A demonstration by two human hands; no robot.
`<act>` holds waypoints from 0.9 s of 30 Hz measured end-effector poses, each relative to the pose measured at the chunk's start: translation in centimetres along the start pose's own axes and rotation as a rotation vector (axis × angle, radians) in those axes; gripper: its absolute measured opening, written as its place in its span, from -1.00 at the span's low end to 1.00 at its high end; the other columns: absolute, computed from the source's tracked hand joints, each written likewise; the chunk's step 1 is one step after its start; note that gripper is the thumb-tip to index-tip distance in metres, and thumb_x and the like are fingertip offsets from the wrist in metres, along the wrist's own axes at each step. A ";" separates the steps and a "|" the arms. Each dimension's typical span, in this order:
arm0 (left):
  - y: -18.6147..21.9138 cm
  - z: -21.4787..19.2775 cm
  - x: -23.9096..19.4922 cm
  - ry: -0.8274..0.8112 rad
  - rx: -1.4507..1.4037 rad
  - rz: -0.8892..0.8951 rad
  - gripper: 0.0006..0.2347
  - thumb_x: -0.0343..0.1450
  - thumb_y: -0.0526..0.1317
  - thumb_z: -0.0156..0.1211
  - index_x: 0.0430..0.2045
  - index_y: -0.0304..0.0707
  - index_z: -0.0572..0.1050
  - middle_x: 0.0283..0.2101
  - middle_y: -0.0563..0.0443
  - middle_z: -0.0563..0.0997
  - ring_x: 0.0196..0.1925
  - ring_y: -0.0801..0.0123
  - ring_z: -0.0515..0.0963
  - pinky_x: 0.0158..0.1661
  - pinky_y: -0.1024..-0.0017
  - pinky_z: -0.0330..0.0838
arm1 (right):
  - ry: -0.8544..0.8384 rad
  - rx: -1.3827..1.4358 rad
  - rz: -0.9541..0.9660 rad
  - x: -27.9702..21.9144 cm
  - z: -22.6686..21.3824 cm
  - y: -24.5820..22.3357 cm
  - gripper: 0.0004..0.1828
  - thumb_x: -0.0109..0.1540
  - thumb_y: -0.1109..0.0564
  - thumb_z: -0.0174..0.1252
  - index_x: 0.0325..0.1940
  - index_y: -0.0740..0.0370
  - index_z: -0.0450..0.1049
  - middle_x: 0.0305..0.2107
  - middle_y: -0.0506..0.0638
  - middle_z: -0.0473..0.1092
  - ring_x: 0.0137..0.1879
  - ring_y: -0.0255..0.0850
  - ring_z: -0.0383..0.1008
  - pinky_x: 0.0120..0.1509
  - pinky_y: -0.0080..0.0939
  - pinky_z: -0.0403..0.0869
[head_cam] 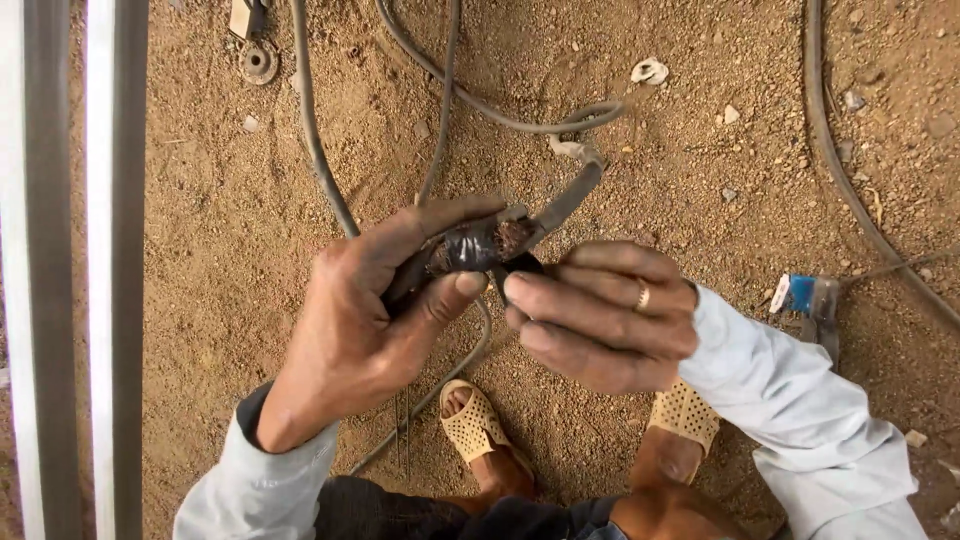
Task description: The person sits on the ground and uses black electrical tape to wrap and secure a connection between two cables. They hold the cables together with one hand while wrapping the tape with the other, ensuring the joint is covered.
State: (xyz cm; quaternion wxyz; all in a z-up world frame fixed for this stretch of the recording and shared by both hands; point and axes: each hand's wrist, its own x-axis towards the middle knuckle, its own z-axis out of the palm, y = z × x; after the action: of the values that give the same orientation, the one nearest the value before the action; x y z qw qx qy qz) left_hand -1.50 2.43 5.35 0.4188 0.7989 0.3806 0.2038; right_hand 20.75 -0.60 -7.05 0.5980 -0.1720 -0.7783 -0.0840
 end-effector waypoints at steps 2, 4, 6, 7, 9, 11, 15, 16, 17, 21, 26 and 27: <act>0.1 0.3 -0.2 -0.015 0.007 0.022 -0.68 0.58 -0.17 0.02 0.22 -0.26 0.33 -0.34 0.05 0.70 -0.79 0.69 0.27 -0.80 0.69 0.26 | -0.100 -0.038 0.005 1.9 -2.1 0.1 -0.54 0.37 0.21 0.48 0.23 0.24 0.38 0.01 0.13 0.56 0.04 -0.17 0.72 0.11 -0.17 0.66; 0.7 0.7 -0.2 -0.058 0.169 0.036 -0.68 0.57 -0.17 0.02 0.20 -0.26 0.33 -0.40 -0.09 0.74 -0.82 0.64 0.50 -0.79 0.64 0.52 | -0.300 0.081 0.164 4.1 -4.0 0.9 -0.44 0.50 0.12 0.49 0.39 0.17 0.26 0.31 0.12 0.32 0.51 0.14 0.21 0.65 0.53 0.28; 2.0 0.6 0.1 -0.047 0.265 0.016 -0.69 0.52 -0.23 0.08 0.14 -0.37 0.39 -0.27 -0.15 0.65 -0.65 0.43 0.59 -0.66 0.51 0.60 | -0.335 0.205 0.345 5.7 -3.8 1.2 -0.53 0.43 0.12 0.43 0.29 0.23 0.33 0.09 0.12 0.48 0.16 -0.01 0.48 0.23 0.13 0.51; 2.6 0.6 0.3 -0.037 0.362 -0.001 -0.70 0.47 -0.30 0.13 0.08 -0.48 0.44 -0.14 -0.21 0.56 -0.47 0.22 0.67 -0.54 0.38 0.68 | -0.366 0.328 0.527 6.6 -3.7 1.4 -0.60 0.36 0.12 0.36 0.19 0.29 0.40 -0.13 0.11 0.65 -0.19 -0.16 0.76 -0.18 -0.27 0.74; 2.7 1.7 -0.3 -0.037 0.432 -0.042 -0.72 0.46 -0.21 0.20 -0.04 -0.42 0.41 -0.28 -0.12 0.53 -0.53 0.22 0.60 -0.60 0.31 0.59 | -0.345 0.309 0.453 4.9 -3.1 1.7 -0.57 0.43 0.12 0.31 0.32 0.22 0.33 -0.05 0.09 0.62 -0.14 -0.18 0.74 -0.16 -0.26 0.75; 2.3 2.5 -0.6 -0.031 0.501 -0.087 -0.71 0.44 -0.13 0.27 -0.16 -0.37 0.38 -0.41 -0.02 0.50 -0.60 0.23 0.53 -0.66 0.23 0.49 | -0.328 0.295 0.374 4.1 -2.6 1.9 -0.54 0.50 0.13 0.25 0.44 0.15 0.26 0.03 0.06 0.59 -0.09 -0.20 0.73 -0.15 -0.25 0.77; 0.8 3.3 -1.3 0.061 0.559 0.067 -0.75 0.53 -0.06 0.08 -0.17 -0.30 0.43 -0.40 0.02 0.57 -0.52 0.37 0.57 -0.66 0.37 0.43 | -0.242 0.491 0.694 4.2 -2.1 1.2 -0.29 0.40 0.23 0.42 0.49 0.27 0.14 -0.01 0.15 0.62 0.03 -0.14 0.79 0.22 -0.16 0.82; 0.6 3.4 -1.3 0.104 0.550 0.145 -0.77 0.54 -0.08 0.06 -0.20 -0.29 0.42 -0.44 0.06 0.56 -0.58 0.42 0.54 -0.69 0.41 0.37 | -0.230 0.516 0.759 4.5 -2.0 1.1 -0.17 0.36 0.28 0.46 0.53 0.34 0.06 -0.06 0.08 0.64 -0.02 -0.24 0.77 0.31 -0.19 0.76; 0.6 3.2 -1.1 0.106 0.549 0.152 -0.77 0.54 -0.08 0.06 -0.20 -0.29 0.42 -0.44 0.06 0.56 -0.58 0.42 0.54 -0.69 0.41 0.37 | -0.231 0.511 0.756 4.1 -2.6 0.8 -0.17 0.36 0.28 0.46 0.53 0.34 0.06 -0.06 0.08 0.64 -0.02 -0.24 0.77 0.31 -0.19 0.76; 0.4 2.9 -1.4 0.144 0.537 0.131 -0.85 0.48 -0.21 0.07 -0.20 -0.31 0.41 -0.49 0.07 0.46 -0.61 0.38 0.43 -0.71 0.37 0.25 | -0.084 1.061 0.710 3.3 -2.4 -0.6 -0.12 0.38 0.20 0.28 0.63 0.12 -0.11 0.59 0.19 -0.01 0.74 0.08 0.18 0.90 0.39 0.47; 1.0 2.8 -0.9 0.089 0.470 0.081 -0.80 0.46 -0.13 -0.03 -0.24 -0.29 0.40 -0.49 0.03 0.45 -0.61 0.27 0.45 -0.70 0.27 0.22 | 0.236 0.900 0.441 1.6 0.6 -0.6 -0.18 0.14 0.17 0.56 0.39 0.14 0.28 0.41 0.26 0.18 0.56 0.13 0.28 0.48 0.27 0.74; 0.8 2.7 -1.0 0.118 0.454 0.108 -0.81 0.48 -0.14 -0.01 -0.24 -0.32 0.40 -0.48 0.04 0.47 -0.64 0.34 0.42 -0.70 0.33 0.25 | 0.164 0.876 0.512 1.2 1.0 -1.2 0.05 0.10 0.19 0.64 0.53 -0.19 0.17 0.52 0.04 0.05 0.61 0.09 0.26 0.67 0.28 0.57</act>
State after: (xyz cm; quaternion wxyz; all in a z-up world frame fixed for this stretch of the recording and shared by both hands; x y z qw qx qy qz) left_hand -0.06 -0.01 4.48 0.1941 0.8785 0.3972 0.1813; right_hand 19.14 -1.15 -6.08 0.6746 -0.0834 -0.6239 0.3857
